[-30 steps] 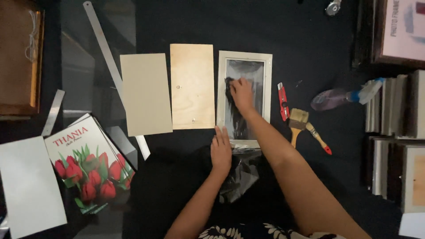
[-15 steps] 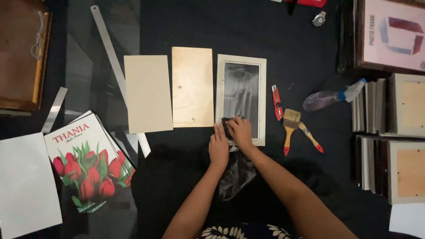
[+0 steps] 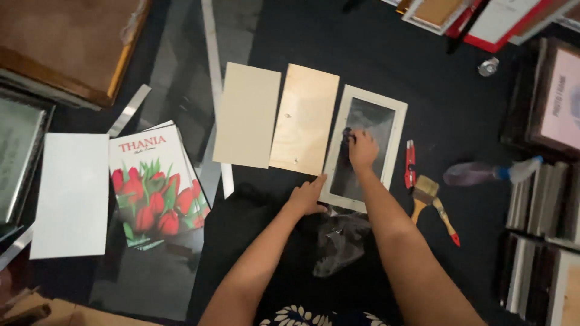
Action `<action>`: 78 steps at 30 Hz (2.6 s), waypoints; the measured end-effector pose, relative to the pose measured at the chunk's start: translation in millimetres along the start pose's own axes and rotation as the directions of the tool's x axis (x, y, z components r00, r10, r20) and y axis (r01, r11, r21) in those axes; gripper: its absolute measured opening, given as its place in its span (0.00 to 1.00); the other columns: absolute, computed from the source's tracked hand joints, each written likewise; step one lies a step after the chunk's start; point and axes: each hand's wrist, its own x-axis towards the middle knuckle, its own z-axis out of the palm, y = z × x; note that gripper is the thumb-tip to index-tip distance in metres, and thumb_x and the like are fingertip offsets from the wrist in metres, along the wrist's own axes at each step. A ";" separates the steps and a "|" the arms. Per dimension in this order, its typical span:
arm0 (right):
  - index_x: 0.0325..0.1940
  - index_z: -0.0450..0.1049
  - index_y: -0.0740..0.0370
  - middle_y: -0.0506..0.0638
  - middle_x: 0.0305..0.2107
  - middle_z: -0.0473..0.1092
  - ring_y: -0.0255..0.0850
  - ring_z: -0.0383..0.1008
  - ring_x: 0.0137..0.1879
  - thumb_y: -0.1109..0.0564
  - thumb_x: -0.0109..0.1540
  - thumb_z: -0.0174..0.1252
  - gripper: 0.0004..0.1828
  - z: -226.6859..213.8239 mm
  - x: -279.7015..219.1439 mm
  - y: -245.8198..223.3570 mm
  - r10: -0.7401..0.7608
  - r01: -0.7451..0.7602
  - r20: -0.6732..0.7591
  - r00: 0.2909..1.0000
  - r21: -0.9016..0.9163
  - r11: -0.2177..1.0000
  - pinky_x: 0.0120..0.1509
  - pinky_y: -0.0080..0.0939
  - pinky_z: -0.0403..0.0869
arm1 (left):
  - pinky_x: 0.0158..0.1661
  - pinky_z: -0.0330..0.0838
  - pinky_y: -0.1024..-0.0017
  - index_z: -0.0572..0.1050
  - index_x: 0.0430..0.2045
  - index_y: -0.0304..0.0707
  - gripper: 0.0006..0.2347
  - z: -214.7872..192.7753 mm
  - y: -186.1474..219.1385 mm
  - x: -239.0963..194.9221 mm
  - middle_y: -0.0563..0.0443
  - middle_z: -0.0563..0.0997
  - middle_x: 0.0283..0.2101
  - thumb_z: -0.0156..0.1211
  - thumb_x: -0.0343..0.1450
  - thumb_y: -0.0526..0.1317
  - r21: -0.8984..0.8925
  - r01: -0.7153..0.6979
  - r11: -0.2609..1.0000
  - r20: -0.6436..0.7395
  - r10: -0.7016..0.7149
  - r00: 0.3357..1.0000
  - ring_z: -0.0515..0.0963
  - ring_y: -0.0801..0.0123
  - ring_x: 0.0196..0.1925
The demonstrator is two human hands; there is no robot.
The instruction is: The person wipes the glass of a white photo frame with a dark cloth, then briefly flips through a stack of printed images before returning to wipe the frame glass again. The frame remains on the table and is not assembled.
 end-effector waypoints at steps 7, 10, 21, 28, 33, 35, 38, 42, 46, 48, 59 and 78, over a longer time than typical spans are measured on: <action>0.51 0.78 0.39 0.42 0.48 0.71 0.41 0.75 0.54 0.46 0.69 0.60 0.07 8.4 -62.9 -0.6 -0.173 0.145 -0.318 0.932 -0.107 0.984 0.58 0.47 0.71 | 0.54 0.70 0.43 0.48 0.74 0.41 0.44 -18.6 27.8 -26.7 0.37 0.61 0.72 0.68 0.64 0.53 0.045 -0.040 0.998 -0.134 0.045 0.990 0.65 0.38 0.66; 0.55 0.79 0.45 0.49 0.50 0.72 0.51 0.75 0.54 0.52 0.67 0.59 0.12 10.0 -85.2 2.2 -0.282 0.302 -0.363 0.888 -0.003 0.953 0.56 0.53 0.73 | 0.54 0.71 0.45 0.51 0.73 0.44 0.41 -7.3 21.5 -18.6 0.33 0.63 0.69 0.67 0.65 0.52 0.014 -0.048 0.999 -0.181 0.050 0.982 0.66 0.36 0.65; 0.63 0.70 0.63 0.61 0.47 0.70 0.60 0.74 0.53 0.63 0.66 0.62 0.21 12.0 -24.4 8.3 -0.227 0.254 -0.238 0.945 0.092 0.963 0.59 0.57 0.71 | 0.53 0.70 0.55 0.77 0.52 0.62 0.24 21.3 10.8 0.0 0.46 0.63 0.66 0.74 0.61 0.53 0.132 -0.050 0.990 -0.317 0.090 0.944 0.69 0.44 0.62; 0.57 0.74 0.53 0.51 0.47 0.67 0.51 0.74 0.52 0.55 0.66 0.67 0.16 76.7 93.8 52.7 -0.211 0.214 -0.145 0.967 0.003 0.977 0.55 0.50 0.71 | 0.51 0.72 0.57 0.78 0.48 0.64 0.23 35.8 8.8 12.7 0.50 0.65 0.65 0.73 0.59 0.57 0.144 0.015 0.989 -0.384 0.042 0.922 0.71 0.51 0.60; 0.61 0.78 0.58 0.61 0.47 0.67 0.62 0.75 0.49 0.60 0.67 0.64 0.17 9.1 36.9 0.5 -0.199 0.191 -0.189 0.962 -0.059 0.980 0.47 0.65 0.75 | 0.47 0.72 0.55 0.78 0.41 0.49 0.19 44.3 12.3 23.0 0.44 0.67 0.62 0.76 0.60 0.49 0.114 -0.038 0.993 -0.511 0.091 0.855 0.73 0.45 0.57; 0.63 0.77 0.56 0.59 0.50 0.67 0.60 0.73 0.51 0.59 0.69 0.61 0.17 0.6 8.5 -11.4 -0.149 0.140 -0.170 0.974 -0.064 0.988 0.51 0.64 0.71 | 0.45 0.72 0.55 0.79 0.40 0.47 0.20 54.3 12.9 35.1 0.43 0.67 0.61 0.78 0.58 0.48 0.099 -0.024 0.995 -0.545 0.074 0.835 0.74 0.45 0.56; 0.63 0.76 0.53 0.58 0.51 0.67 0.61 0.70 0.54 0.58 0.69 0.59 0.17 -0.4 -32.4 -18.1 -0.087 0.084 -0.172 0.981 -0.026 0.996 0.56 0.65 0.66 | 0.45 0.73 0.54 0.80 0.40 0.43 0.20 57.1 11.2 41.3 0.42 0.67 0.61 0.78 0.57 0.46 0.049 -0.037 0.998 -0.561 0.058 0.826 0.74 0.43 0.55; 0.58 0.78 0.65 0.62 0.48 0.67 0.64 0.71 0.52 0.64 0.67 0.60 0.15 27.1 -67.6 -3.7 -0.142 0.177 -0.240 0.960 0.128 0.976 0.58 0.62 0.67 | 0.43 0.74 0.49 0.79 0.37 0.40 0.17 62.0 4.0 65.3 0.42 0.67 0.56 0.74 0.60 0.46 -0.097 -0.079 0.992 -0.509 0.019 0.861 0.74 0.36 0.53; 0.53 0.75 0.68 0.61 0.42 0.67 0.60 0.68 0.50 0.63 0.64 0.64 0.14 37.4 -42.3 6.1 -0.133 0.178 -0.246 0.960 0.171 0.969 0.60 0.59 0.63 | 0.44 0.75 0.47 0.77 0.46 0.41 0.21 49.0 -1.0 68.9 0.44 0.70 0.58 0.70 0.62 0.48 -0.158 -0.068 0.985 -0.425 -0.006 0.905 0.75 0.38 0.55; 0.53 0.72 0.70 0.64 0.42 0.71 0.63 0.75 0.52 0.65 0.64 0.64 0.14 41.9 -11.3 5.5 0.164 -0.045 -0.223 0.961 0.458 0.888 0.58 0.59 0.73 | 0.46 0.76 0.46 0.75 0.54 0.43 0.25 42.7 0.3 61.1 0.44 0.72 0.60 0.69 0.63 0.51 -0.150 -0.050 0.987 -0.386 -0.012 0.922 0.75 0.38 0.58; 0.53 0.74 0.65 0.65 0.43 0.70 0.63 0.72 0.54 0.67 0.63 0.63 0.14 13.2 26.2 -66.0 -0.162 0.315 -0.293 0.942 0.613 0.724 0.60 0.55 0.69 | 0.40 0.75 0.49 0.77 0.47 0.38 0.15 -36.6 -21.5 23.8 0.39 0.79 0.45 0.60 0.68 0.42 -0.331 0.016 0.944 -0.585 -0.218 0.781 0.81 0.41 0.45; 0.61 0.73 0.48 0.57 0.47 0.62 0.68 0.68 0.59 0.67 0.67 0.49 0.21 -65.2 -187.5 -383.1 -0.588 0.179 0.173 0.790 0.853 0.491 0.65 0.55 0.67 | 0.34 0.67 0.73 0.74 0.36 0.39 0.05 -91.1 -175.7 -192.4 0.49 0.77 0.33 0.57 0.69 0.31 -0.681 -0.625 0.382 -0.259 -0.924 -0.283 0.75 0.70 0.28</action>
